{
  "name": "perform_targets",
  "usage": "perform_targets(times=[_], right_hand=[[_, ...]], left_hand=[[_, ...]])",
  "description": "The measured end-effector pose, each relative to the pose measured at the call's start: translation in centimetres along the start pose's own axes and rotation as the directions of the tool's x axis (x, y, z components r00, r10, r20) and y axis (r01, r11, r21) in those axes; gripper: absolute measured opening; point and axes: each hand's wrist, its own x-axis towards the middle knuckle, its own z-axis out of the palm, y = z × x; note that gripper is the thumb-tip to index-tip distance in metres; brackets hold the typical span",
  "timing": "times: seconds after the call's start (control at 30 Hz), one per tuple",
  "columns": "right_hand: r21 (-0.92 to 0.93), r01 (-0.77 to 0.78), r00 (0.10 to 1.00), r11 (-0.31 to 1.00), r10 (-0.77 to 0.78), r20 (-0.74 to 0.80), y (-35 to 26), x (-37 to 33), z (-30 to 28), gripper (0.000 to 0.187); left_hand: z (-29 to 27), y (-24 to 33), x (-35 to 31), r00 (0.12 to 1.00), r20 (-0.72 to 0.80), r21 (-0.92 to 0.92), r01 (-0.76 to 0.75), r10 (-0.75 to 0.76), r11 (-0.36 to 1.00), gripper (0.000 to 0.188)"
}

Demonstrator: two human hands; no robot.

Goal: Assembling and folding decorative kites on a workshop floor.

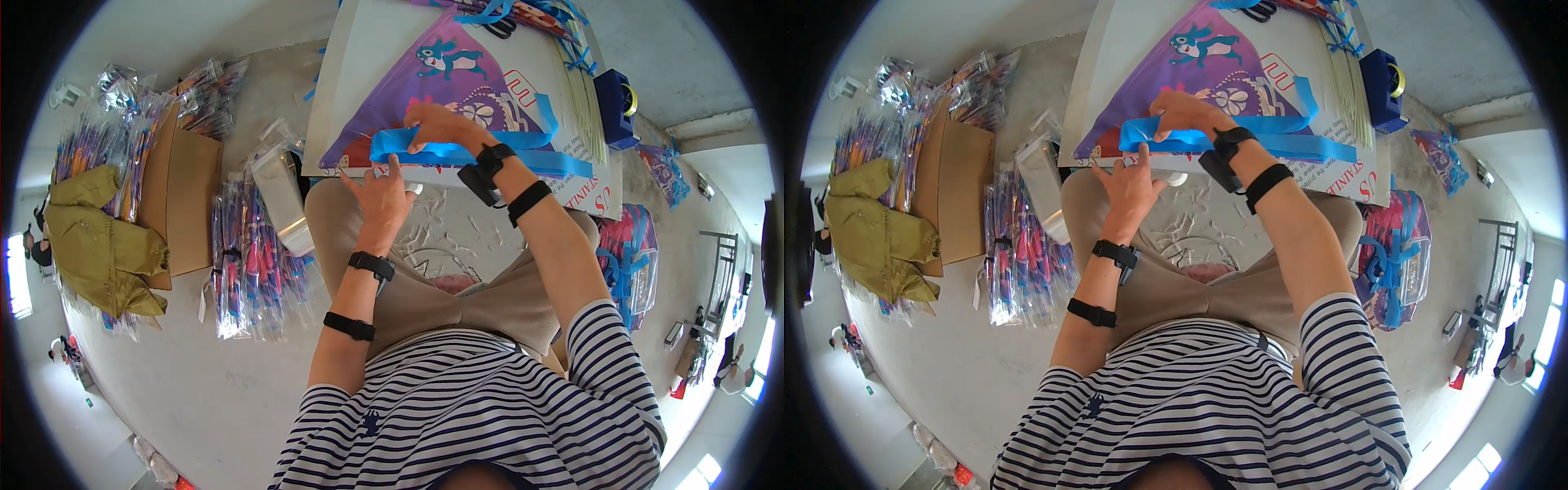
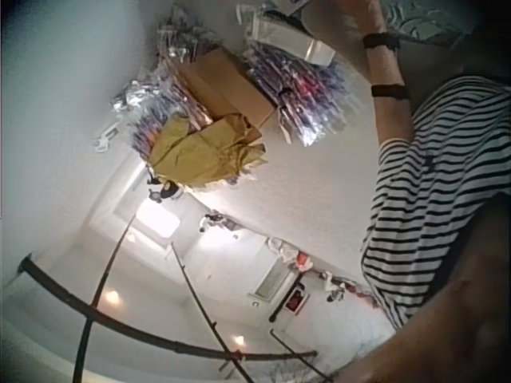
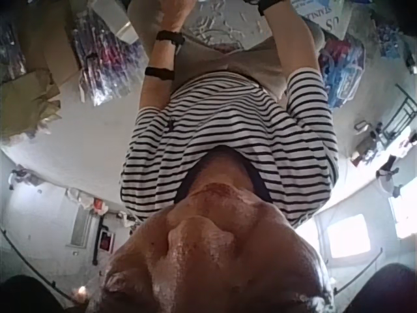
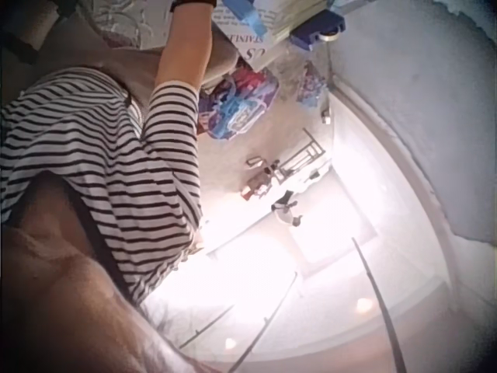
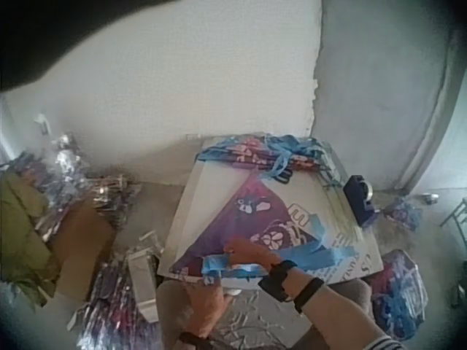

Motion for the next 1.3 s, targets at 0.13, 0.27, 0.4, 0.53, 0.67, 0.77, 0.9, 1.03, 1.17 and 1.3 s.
perform_targets(times=[0.13,0.27,0.4,0.53,0.67,0.77,0.9,1.03,1.17,1.3], right_hand=[[0.226,-0.077,0.993,0.971,0.055,0.101,1.5,-2.4,-2.2,0.050],[0.425,-0.121,0.992,0.897,0.090,0.093,3.8,-4.3,-2.7,0.033],[0.051,-0.137,0.989,0.989,0.134,0.062,4.9,-5.1,-1.2,0.026],[-0.191,-0.216,0.975,0.958,0.203,-0.087,4.1,-5.2,1.5,0.022],[-0.316,-0.335,0.941,0.887,0.298,-0.162,3.6,-4.8,2.6,0.020],[-0.373,-0.314,0.946,0.873,0.256,-0.197,3.5,-4.8,2.9,0.016],[-0.476,-0.257,0.964,0.841,0.187,-0.190,3.3,-5.1,3.4,0.014],[-0.443,-0.237,0.965,0.864,0.158,-0.209,3.1,-5.5,3.5,0.013],[-0.498,-0.242,0.965,0.833,0.154,-0.213,2.9,-5.5,3.6,0.013],[-0.514,-0.248,0.964,0.821,0.156,-0.215,2.7,-5.4,4.1,0.013]], left_hand=[[-0.2,0.0,0.0,0.998,0.055,-0.015,0.004,-0.003,1.000,0.087],[-0.3,0.0,0.0,1.000,0.000,0.002,-0.004,0.004,1.000,0.082],[-0.3,0.1,0.1,0.999,0.043,-0.019,0.003,-0.002,1.000,0.078],[-0.2,0.1,0.3,0.993,0.113,0.045,0.012,-0.017,0.999,0.085],[0.0,0.0,0.4,0.991,0.128,0.049,0.021,-0.027,0.999,0.085],[0.2,0.0,0.4,0.990,0.140,0.043,0.026,-0.032,0.999,0.086],[0.2,-0.1,0.3,0.990,0.140,0.042,0.019,-0.025,0.999,0.087],[0.1,0.0,0.1,0.998,0.064,0.030,0.004,-0.006,1.000,0.073],[0.1,0.0,0.2,0.997,0.071,0.031,0.002,-0.004,1.000,0.079],[0.4,-0.2,0.0,0.993,0.121,0.061,0.004,-0.011,0.998,0.090]])
